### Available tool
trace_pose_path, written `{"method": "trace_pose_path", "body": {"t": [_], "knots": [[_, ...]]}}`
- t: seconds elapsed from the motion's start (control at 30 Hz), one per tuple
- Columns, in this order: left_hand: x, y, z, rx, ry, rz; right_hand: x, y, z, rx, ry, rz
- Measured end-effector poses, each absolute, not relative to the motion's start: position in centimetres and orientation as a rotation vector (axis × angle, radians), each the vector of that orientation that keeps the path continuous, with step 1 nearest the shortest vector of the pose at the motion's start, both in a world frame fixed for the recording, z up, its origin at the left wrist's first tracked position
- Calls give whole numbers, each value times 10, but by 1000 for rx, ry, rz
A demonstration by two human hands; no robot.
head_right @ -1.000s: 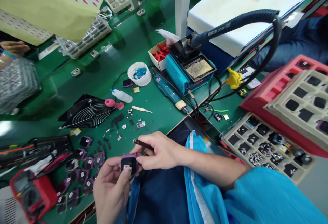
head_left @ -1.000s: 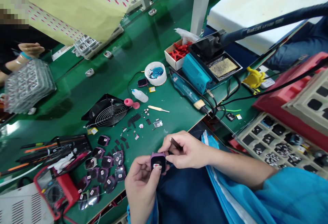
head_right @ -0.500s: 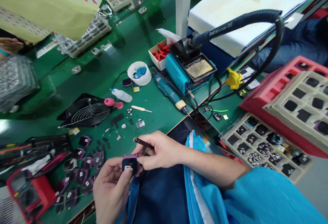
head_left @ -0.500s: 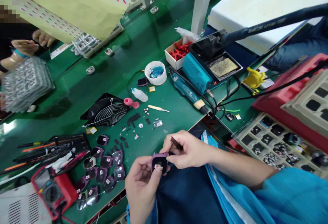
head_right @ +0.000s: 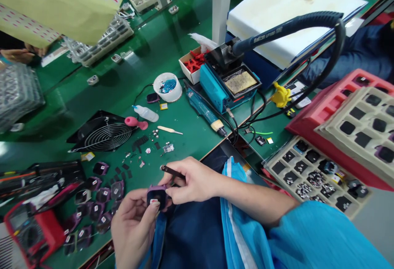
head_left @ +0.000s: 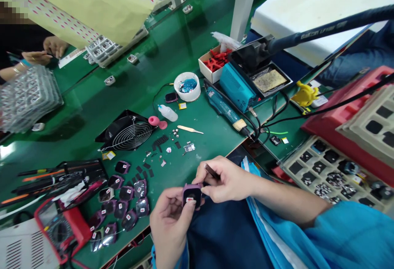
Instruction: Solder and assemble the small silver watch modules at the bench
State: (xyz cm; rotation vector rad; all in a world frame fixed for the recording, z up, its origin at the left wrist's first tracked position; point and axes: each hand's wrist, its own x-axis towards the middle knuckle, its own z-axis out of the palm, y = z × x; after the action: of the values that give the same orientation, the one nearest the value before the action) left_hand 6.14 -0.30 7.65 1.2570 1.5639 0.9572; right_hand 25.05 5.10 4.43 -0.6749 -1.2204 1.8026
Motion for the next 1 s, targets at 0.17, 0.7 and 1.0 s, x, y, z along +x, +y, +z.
{"method": "trace_pose_path", "body": {"t": [0.17,0.7,1.0], "knots": [[62,-2,76,1263,1572,943,251,52,45,-675,-1228,1818],[60,-2,78,1266,1592,906,252,51,43,-707,-1252,1785],[62,0,78,1277,1613,923,252,50,42,-689,-1235,1823]]}}
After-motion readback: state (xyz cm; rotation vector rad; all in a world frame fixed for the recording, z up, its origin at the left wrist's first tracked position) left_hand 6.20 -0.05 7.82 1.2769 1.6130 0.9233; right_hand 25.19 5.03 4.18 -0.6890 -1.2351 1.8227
